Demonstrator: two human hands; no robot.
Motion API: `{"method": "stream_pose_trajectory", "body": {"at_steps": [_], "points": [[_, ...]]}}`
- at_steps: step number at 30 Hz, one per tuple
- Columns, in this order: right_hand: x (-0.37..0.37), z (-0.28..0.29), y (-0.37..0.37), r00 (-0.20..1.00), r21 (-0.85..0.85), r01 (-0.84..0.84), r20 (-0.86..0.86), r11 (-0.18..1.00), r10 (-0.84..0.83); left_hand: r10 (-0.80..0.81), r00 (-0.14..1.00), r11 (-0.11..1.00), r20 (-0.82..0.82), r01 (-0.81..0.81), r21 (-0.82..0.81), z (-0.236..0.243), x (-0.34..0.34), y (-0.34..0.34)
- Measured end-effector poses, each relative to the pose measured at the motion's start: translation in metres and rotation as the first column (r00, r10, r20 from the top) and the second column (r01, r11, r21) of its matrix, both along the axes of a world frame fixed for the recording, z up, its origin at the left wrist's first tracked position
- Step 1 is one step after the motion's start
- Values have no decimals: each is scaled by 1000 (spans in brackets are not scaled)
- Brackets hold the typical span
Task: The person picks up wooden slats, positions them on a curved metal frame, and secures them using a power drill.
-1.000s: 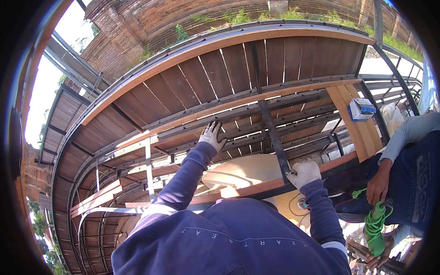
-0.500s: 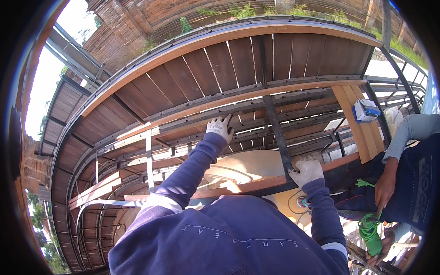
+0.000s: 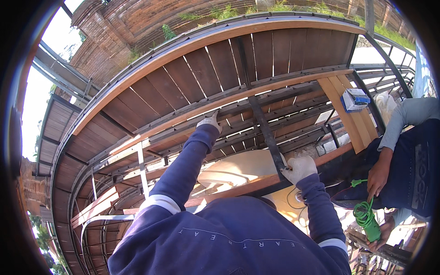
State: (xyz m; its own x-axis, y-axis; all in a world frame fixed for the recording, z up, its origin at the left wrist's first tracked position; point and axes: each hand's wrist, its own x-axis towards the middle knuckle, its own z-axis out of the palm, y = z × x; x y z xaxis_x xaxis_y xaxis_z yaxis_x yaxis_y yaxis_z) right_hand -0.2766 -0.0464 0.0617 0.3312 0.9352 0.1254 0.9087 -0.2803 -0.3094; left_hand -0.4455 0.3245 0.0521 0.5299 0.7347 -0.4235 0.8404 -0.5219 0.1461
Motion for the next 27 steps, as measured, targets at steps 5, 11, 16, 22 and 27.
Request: {"method": "stream_pose_trajectory", "body": {"at_steps": [5, 11, 16, 22, 27], "points": [[0, 4, 0, 1000, -38, 9, -3, 999, -9, -41, 999, 999, -12, 41, 30, -1, 2, 3], [4, 4, -2, 1000, -85, 3, -13, 996, -4, -6, 974, 1000, 226, 5, 5, -10, -28, -43], [7, -3, -3, 1000, -61, -21, 17, 998, 22, -29, 952, 953, 305, 118, -278, -34, -143, -110], [7, -4, -2, 999, -90, -24, 22, 996, 26, 43, 978, 982, 206, -4, -187, -33, -263, -165], [9, -7, -1, 1000, -82, -18, -13, 996, 17, 2, 979, 999, 203, -8, 31, -50, -292, -183]]}}
